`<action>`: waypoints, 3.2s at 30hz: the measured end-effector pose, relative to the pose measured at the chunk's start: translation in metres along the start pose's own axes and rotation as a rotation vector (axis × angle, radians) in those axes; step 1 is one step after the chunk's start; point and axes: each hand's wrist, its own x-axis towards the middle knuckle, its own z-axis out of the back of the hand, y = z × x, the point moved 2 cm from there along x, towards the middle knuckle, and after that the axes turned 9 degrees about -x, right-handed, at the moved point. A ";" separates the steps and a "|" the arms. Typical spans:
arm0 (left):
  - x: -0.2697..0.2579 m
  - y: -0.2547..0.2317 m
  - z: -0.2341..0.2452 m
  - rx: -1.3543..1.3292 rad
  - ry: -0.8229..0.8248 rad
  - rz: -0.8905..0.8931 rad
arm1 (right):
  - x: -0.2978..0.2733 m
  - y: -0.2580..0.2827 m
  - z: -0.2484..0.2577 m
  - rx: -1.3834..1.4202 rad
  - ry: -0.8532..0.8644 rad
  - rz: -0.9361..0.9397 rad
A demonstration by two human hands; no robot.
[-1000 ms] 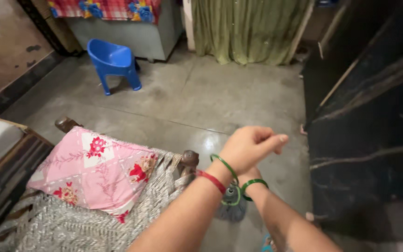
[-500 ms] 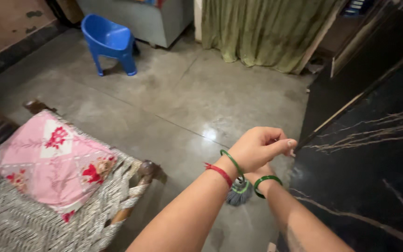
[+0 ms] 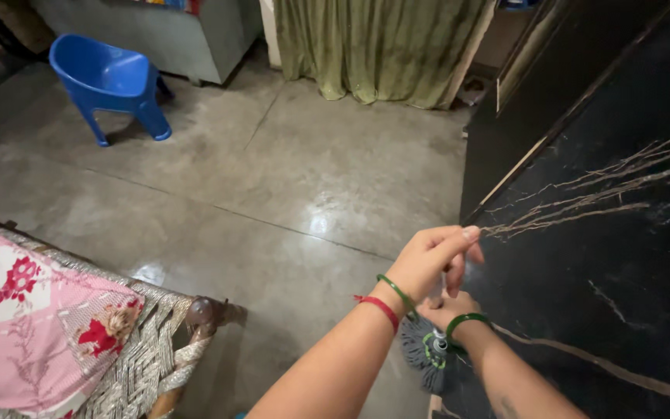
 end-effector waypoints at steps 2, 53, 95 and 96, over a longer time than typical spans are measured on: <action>-0.003 -0.009 0.011 0.083 -0.051 0.089 | 0.007 0.020 -0.008 -0.008 0.028 0.006; -0.126 -0.109 0.058 0.761 0.283 0.072 | -0.146 0.239 -0.028 0.779 -0.382 0.438; -0.168 -0.016 0.067 1.088 0.342 0.259 | -0.138 0.252 -0.133 0.581 0.212 0.472; -0.169 -0.016 0.074 1.132 0.366 0.264 | -0.137 0.264 -0.133 0.574 0.246 0.476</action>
